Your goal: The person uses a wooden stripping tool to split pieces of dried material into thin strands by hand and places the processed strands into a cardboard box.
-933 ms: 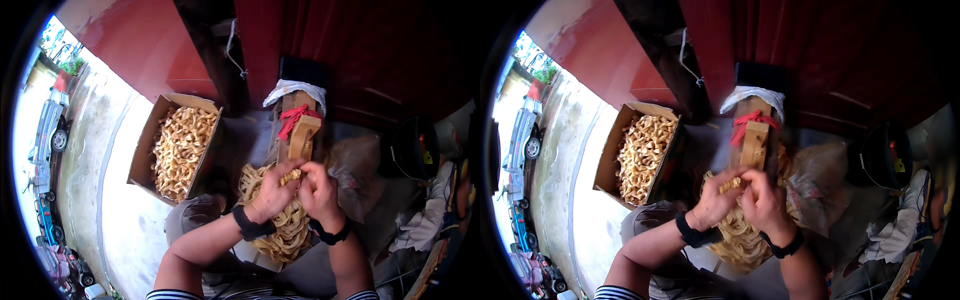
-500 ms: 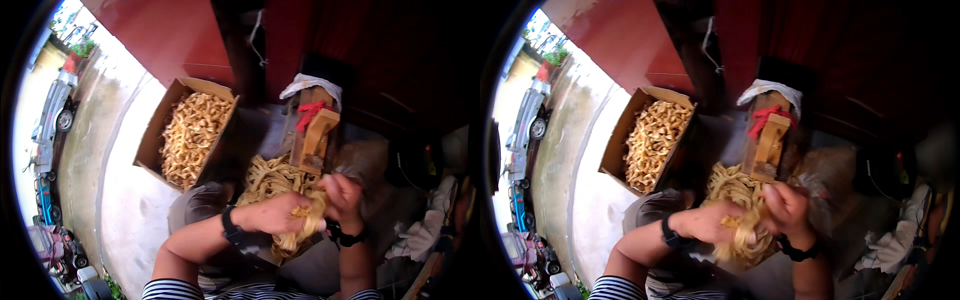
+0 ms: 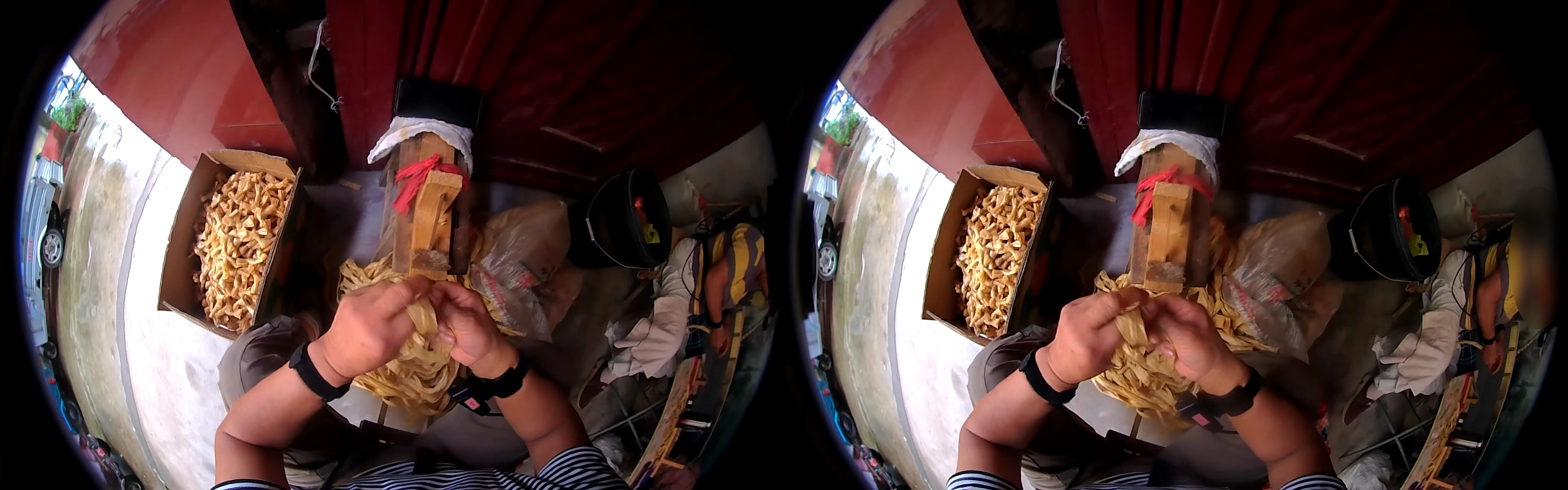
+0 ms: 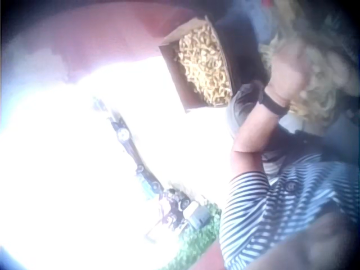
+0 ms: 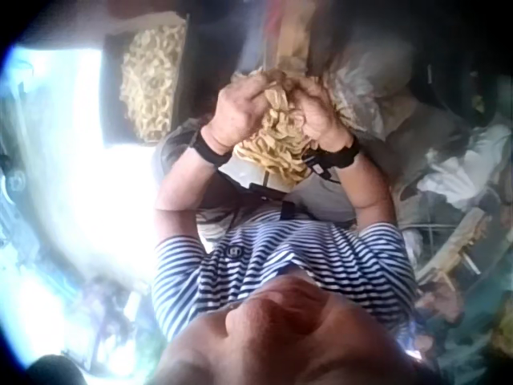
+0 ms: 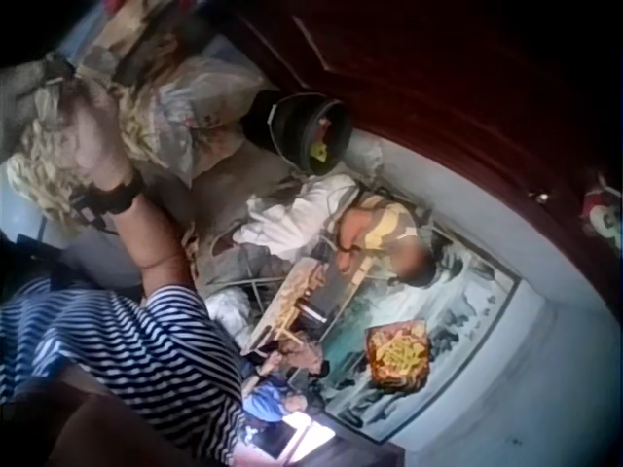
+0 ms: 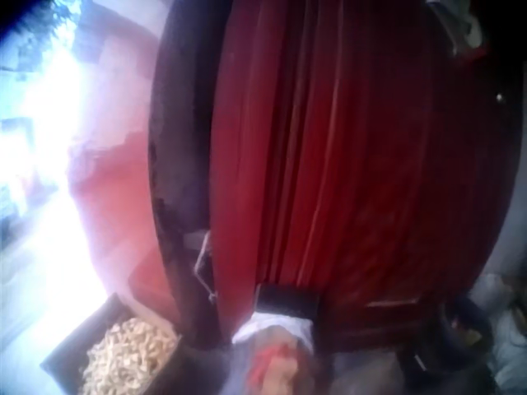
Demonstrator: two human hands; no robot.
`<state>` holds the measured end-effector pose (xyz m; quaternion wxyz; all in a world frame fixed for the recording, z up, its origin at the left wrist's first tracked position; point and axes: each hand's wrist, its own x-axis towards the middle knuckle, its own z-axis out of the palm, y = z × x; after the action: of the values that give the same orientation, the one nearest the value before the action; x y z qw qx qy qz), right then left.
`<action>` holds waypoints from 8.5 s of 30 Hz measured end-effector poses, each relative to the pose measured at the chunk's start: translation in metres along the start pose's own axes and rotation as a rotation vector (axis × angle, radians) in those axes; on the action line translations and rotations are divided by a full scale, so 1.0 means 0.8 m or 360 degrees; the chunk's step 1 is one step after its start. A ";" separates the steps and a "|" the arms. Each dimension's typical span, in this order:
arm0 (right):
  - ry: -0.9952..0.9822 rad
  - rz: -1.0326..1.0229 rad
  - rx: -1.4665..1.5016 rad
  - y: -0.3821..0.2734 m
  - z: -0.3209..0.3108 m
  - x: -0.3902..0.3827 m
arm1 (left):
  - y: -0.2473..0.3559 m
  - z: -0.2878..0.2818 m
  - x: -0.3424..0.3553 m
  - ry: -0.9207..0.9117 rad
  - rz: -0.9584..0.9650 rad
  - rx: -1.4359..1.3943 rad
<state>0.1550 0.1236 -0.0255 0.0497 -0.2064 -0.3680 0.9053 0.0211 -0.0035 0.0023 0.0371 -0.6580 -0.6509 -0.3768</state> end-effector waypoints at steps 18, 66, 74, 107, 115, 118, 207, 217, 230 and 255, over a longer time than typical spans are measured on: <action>-0.0182 0.0010 -0.0862 -0.020 0.006 -0.006 | -0.008 -0.023 0.005 -0.0118 -0.0434 -0.0823; -0.0141 -0.1600 -0.1711 -0.053 -0.006 0.003 | 0.036 0.012 -0.016 -0.0828 -0.1215 -0.3046; -0.0367 0.0466 -0.0211 -0.030 -0.015 -0.007 | 0.001 -0.002 0.011 -0.0406 -0.0127 -0.0235; -0.0545 0.0279 -0.0060 -0.028 0.004 -0.022 | 0.005 -0.044 0.009 0.0400 -0.1202 -0.1669; -0.0150 0.0256 -0.0214 -0.018 0.005 -0.009 | -0.001 -0.025 0.007 -0.0162 -0.1758 -0.2035; -0.0069 0.0301 -0.0633 -0.030 0.005 -0.011 | 0.000 -0.020 0.002 -0.0090 -0.1851 -0.2005; -0.0060 -0.0584 -0.2111 -0.012 0.006 -0.012 | 0.013 0.004 0.000 -0.0507 -0.0643 -0.0240; -0.0573 0.0280 -0.0215 -0.029 0.014 -0.018 | -0.001 -0.040 0.002 0.0250 -0.1109 -0.1600; -0.0177 0.0220 -0.0334 -0.053 0.010 -0.017 | -0.004 -0.025 0.000 0.0228 -0.1665 -0.1886; 0.0944 -0.0941 -0.1542 -0.024 -0.108 0.083 | -0.084 0.065 0.012 0.0424 -0.1897 -0.1248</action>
<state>0.1285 0.2093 -0.0902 0.2983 -0.3370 -0.7475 0.4887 -0.0164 0.0425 -0.0593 -0.3343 -0.1050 -0.7058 -0.6156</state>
